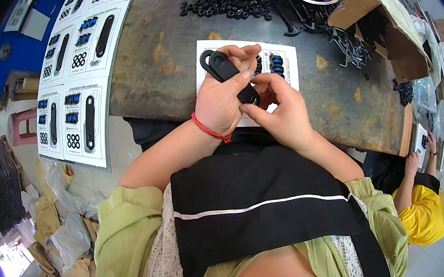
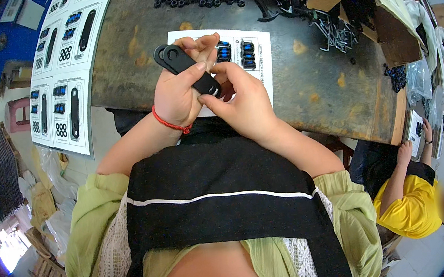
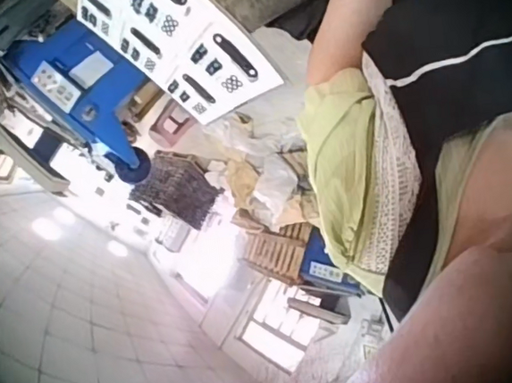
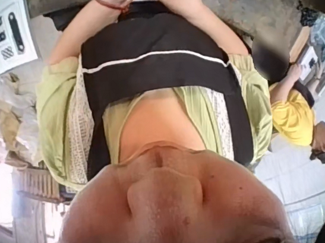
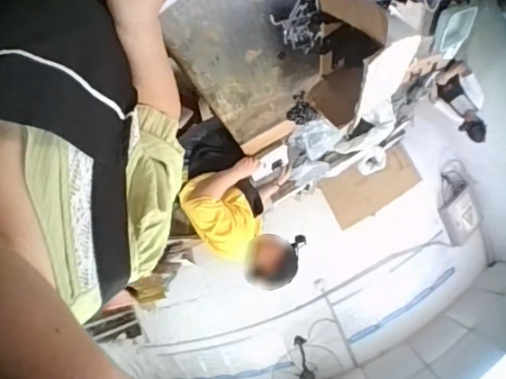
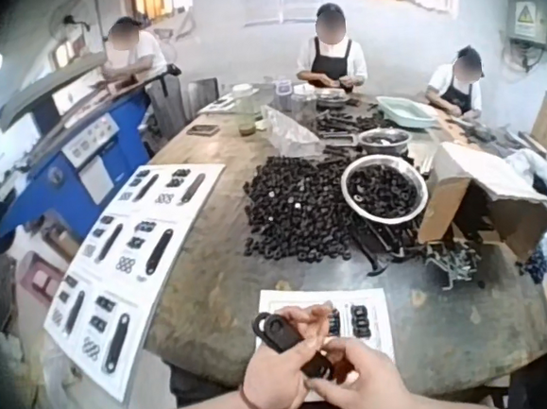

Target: The person assembles door lock hardware by placing washers, screws, and handles onto a cardboard template. They repeatedly pick up small parts from a bowl and a box, arrange them on the template, and then move the completed template aside.

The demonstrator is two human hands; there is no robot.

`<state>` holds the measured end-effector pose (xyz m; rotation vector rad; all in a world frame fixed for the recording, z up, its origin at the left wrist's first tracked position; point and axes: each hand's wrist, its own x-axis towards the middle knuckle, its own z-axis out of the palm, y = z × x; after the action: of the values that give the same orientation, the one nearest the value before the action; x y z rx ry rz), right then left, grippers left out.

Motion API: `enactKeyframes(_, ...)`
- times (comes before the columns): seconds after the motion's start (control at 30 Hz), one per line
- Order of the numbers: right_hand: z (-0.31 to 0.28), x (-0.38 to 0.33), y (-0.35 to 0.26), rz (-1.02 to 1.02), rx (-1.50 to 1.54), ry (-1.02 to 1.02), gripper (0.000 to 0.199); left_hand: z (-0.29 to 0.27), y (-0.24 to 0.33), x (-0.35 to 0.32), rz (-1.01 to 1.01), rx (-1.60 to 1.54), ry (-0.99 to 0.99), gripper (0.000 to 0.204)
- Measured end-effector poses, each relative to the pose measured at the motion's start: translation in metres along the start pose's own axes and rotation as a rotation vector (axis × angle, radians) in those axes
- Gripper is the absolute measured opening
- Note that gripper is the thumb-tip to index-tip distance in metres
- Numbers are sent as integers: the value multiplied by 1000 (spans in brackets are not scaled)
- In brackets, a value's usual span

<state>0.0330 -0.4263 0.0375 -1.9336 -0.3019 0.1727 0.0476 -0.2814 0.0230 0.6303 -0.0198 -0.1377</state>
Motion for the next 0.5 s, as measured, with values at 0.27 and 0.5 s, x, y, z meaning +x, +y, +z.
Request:
enactKeyframes(0.27,3,-2,15,-131,-115,84,40,-8,1,-4,29,368,-161,43)
enactKeyframes(0.5,-52,-11,40,-50,-272,-34,38,-52,52,-19,265,1039,-7,64)
